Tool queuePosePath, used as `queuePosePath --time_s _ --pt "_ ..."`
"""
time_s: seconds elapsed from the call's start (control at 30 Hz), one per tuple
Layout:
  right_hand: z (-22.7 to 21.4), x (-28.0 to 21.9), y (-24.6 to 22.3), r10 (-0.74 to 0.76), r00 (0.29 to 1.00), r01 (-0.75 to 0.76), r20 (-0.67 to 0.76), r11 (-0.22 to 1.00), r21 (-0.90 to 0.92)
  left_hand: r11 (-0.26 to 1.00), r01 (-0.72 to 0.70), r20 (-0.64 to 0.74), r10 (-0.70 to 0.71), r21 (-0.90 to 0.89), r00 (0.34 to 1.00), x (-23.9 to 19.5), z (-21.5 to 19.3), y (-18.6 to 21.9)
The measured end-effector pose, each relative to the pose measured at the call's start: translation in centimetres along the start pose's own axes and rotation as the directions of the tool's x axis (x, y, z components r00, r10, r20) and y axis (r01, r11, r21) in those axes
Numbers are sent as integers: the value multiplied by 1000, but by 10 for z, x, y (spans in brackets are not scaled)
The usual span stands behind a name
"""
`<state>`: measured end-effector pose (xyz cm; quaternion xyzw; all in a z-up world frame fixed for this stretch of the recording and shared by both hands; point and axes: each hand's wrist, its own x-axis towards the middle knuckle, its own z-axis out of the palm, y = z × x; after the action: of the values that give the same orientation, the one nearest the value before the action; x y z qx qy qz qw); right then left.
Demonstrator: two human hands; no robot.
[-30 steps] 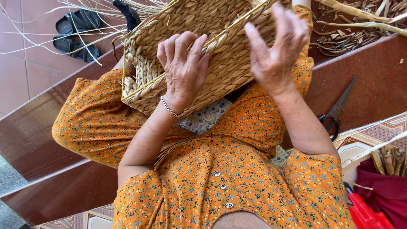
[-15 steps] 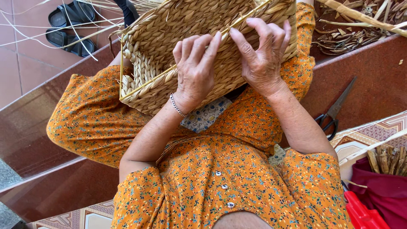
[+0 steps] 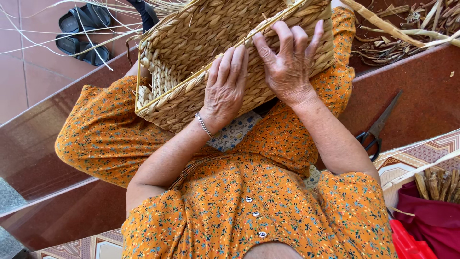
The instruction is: The person weaves a rectangular basket using dried plant fibers, interlacing strands along the rim and trimming excess material with scissors. The person adjusts the basket's position and continues weaving the edge while seated on the floor.
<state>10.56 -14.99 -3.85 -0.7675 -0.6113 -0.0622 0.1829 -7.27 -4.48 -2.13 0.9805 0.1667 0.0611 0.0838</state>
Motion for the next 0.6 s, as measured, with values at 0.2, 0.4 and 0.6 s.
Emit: queuePosePath --time_s 0.2,0.4,0.6 --pt "6 5 -8 15 1000 -15 -1 1000 -14 984 -60 50 52 169 997 -8 -2 0" --pt "12 -5 -6 10 1000 -10 0 998 -55 943 -65 59 48 328 997 -6 5 1" --pt "19 -7 -5 9 1000 -11 -29 998 -68 902 -55 62 31 427 998 7 12 5"
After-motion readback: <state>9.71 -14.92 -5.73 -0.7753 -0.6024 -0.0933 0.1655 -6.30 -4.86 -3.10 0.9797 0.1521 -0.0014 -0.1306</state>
